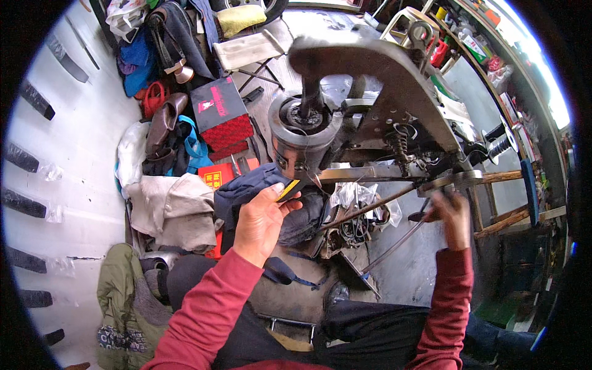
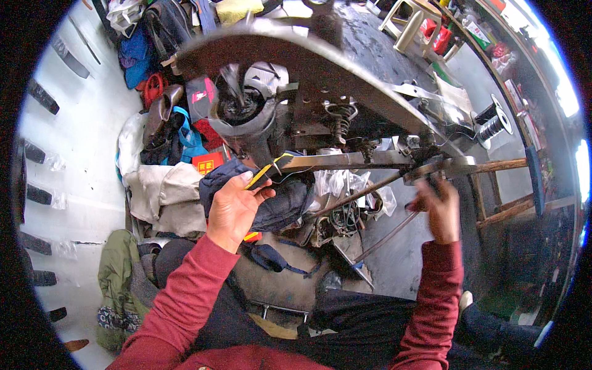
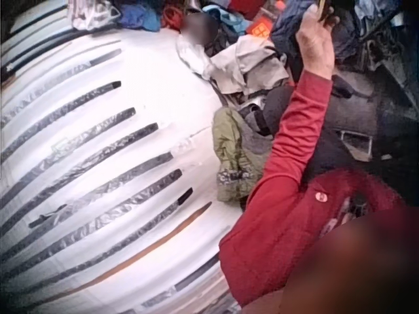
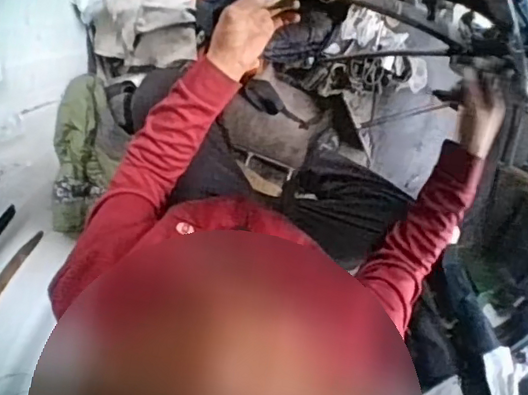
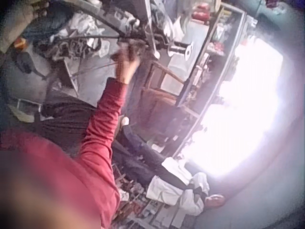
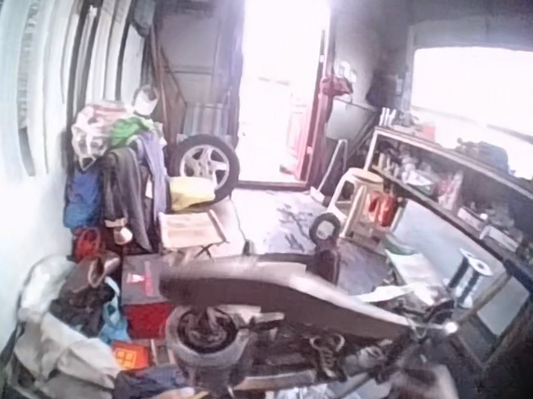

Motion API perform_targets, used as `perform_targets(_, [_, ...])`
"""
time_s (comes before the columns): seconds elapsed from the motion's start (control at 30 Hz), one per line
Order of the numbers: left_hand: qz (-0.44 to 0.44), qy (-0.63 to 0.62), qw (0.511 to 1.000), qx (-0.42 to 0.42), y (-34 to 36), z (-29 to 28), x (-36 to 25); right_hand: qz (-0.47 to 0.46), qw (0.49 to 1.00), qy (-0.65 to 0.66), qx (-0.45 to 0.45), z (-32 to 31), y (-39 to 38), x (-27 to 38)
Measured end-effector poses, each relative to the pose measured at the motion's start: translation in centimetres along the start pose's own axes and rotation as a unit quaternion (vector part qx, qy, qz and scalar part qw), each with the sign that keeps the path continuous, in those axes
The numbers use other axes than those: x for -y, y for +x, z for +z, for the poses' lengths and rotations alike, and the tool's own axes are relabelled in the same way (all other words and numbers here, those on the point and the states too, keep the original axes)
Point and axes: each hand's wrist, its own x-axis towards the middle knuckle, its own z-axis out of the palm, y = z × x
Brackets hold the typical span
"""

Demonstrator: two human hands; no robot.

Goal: The person sits on the floor and uses a manual sewing machine to stitch a yellow strip onto a blue bag. They repeatedly guide the bag under the needle and turn the handwheel to advance the stitching.

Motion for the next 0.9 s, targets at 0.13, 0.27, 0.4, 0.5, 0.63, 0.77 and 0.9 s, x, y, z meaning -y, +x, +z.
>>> perform_targets(0.13, [0.003, 0.011, 1.000, -0.008, 0.2, 0.3, 0.1, -0.106, 0.959, -0.153, -0.212, -6.2, 2.9, 0.6])
perform_targets(0.27, [0.002, 0.020, 1.000, -0.008, 0.3, 0.3, 0.1, 0.045, 0.985, -0.103, -0.127, -3.1, 3.4, -5.7])
perform_targets(0.4, [0.003, 0.027, 1.000, -0.011, 0.2, 0.1, 0.3, 0.063, 0.993, -0.073, 0.063, 2.2, 0.6, -3.1])
perform_targets(0.5, [0.014, 0.019, 1.000, 0.000, 0.2, 0.2, 0.3, -0.085, 0.992, -0.071, -0.067, -2.1, 0.7, 1.8])
perform_targets(0.63, [0.002, 0.014, 1.000, -0.004, 0.5, 0.6, 0.3, -0.091, 0.954, -0.143, -0.249, -6.4, 3.9, -1.8])
perform_targets(0.77, [0.009, 0.024, 1.000, 0.005, 0.5, 0.4, 0.3, 0.081, 0.964, -0.246, -0.064, -0.7, 2.9, -7.0])
perform_targets(0.9, [0.008, 0.016, 1.000, -0.005, 0.4, 0.1, 0.6, -0.002, 1.000, 0.004, 0.027, 0.9, 0.2, -1.5])
